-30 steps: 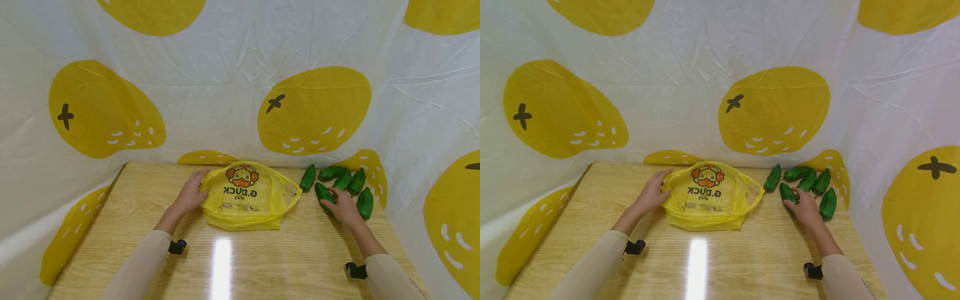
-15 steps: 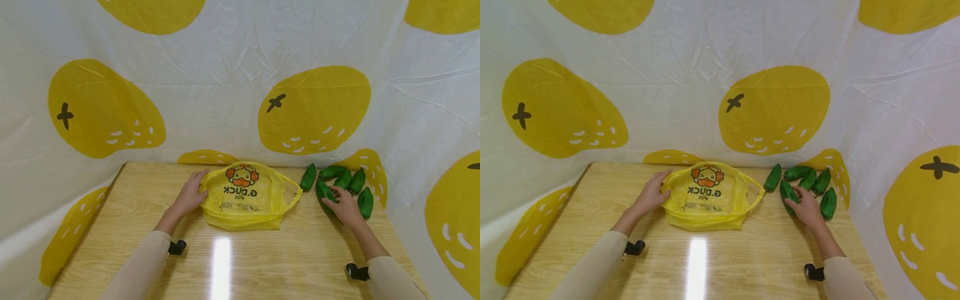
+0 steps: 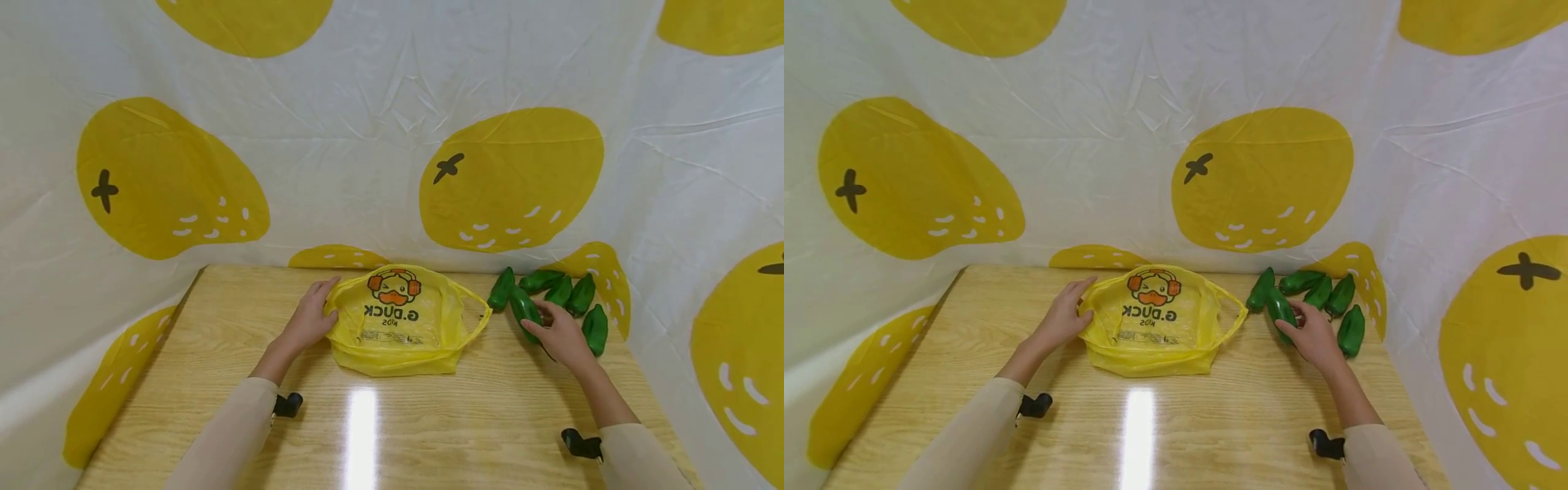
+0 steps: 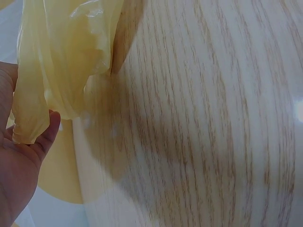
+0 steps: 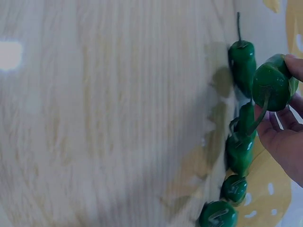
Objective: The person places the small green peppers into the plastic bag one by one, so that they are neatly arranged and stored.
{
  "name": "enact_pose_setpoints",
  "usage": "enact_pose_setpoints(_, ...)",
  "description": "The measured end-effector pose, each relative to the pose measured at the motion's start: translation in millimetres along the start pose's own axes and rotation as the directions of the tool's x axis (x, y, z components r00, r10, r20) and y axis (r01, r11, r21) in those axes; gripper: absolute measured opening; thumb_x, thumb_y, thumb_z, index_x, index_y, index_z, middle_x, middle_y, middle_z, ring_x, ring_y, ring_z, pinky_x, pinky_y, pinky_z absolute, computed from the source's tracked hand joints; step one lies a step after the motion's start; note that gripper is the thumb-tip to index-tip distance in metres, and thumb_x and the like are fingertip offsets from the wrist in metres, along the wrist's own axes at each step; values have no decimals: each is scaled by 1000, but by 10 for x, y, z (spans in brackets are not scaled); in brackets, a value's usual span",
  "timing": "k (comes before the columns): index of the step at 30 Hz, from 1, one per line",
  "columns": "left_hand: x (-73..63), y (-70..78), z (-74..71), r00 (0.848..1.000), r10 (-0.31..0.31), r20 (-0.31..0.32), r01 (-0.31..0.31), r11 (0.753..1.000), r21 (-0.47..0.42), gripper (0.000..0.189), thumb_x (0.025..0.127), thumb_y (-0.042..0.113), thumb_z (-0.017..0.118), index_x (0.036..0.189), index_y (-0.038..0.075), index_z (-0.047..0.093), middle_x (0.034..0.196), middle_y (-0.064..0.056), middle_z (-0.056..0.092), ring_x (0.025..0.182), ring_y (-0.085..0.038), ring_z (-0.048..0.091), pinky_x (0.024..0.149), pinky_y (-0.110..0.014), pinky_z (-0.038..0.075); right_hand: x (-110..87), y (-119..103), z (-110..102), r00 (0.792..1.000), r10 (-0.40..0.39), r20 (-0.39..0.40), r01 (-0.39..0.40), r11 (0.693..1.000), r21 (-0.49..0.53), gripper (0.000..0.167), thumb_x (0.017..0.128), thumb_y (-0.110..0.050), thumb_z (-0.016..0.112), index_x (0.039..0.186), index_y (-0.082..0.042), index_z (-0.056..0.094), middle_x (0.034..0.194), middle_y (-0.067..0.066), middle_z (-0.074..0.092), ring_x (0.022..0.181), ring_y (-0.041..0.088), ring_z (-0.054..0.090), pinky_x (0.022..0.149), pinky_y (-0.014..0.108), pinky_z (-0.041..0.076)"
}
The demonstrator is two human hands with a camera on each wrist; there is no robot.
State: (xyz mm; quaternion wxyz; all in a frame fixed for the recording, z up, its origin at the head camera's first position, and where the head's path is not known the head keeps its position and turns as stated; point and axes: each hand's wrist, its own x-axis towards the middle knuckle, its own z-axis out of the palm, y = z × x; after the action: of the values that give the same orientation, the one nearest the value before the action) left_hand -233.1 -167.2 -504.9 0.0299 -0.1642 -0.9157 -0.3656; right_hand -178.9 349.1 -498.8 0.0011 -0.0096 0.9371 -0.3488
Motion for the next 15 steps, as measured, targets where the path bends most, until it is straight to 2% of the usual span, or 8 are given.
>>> enact_pose_setpoints(6,-30,15,-22,1000,-14,7,14,1000,-2,76,93,2,67,161,15,37,150,-24,46,122,-38,58,97,-53,55,-18,-145,-23,1000,10,13,-10,1000,25,69,102,-45,62,149,3,46,137,28,57,121,46,59,89,53,57)
enact_pose_setpoints(10,-33,24,-42,1000,-11,5,11,1000,2,74,93,2,67,160,13,38,149,-26,46,113,-36,60,91,-51,55,-32,-242,-47,1000,3,26,-4,998,58,69,102,-46,63,148,1,44,141,28,54,125,47,56,92,55,55)
enact_pose_setpoints(15,-21,53,-50,1000,3,7,-3,1000,9,73,93,2,67,160,9,38,147,-27,47,107,-33,59,88,-48,55,-29,-382,-99,998,16,54,-20,997,75,77,101,-52,62,153,-1,38,148,28,49,131,47,52,97,60,52)
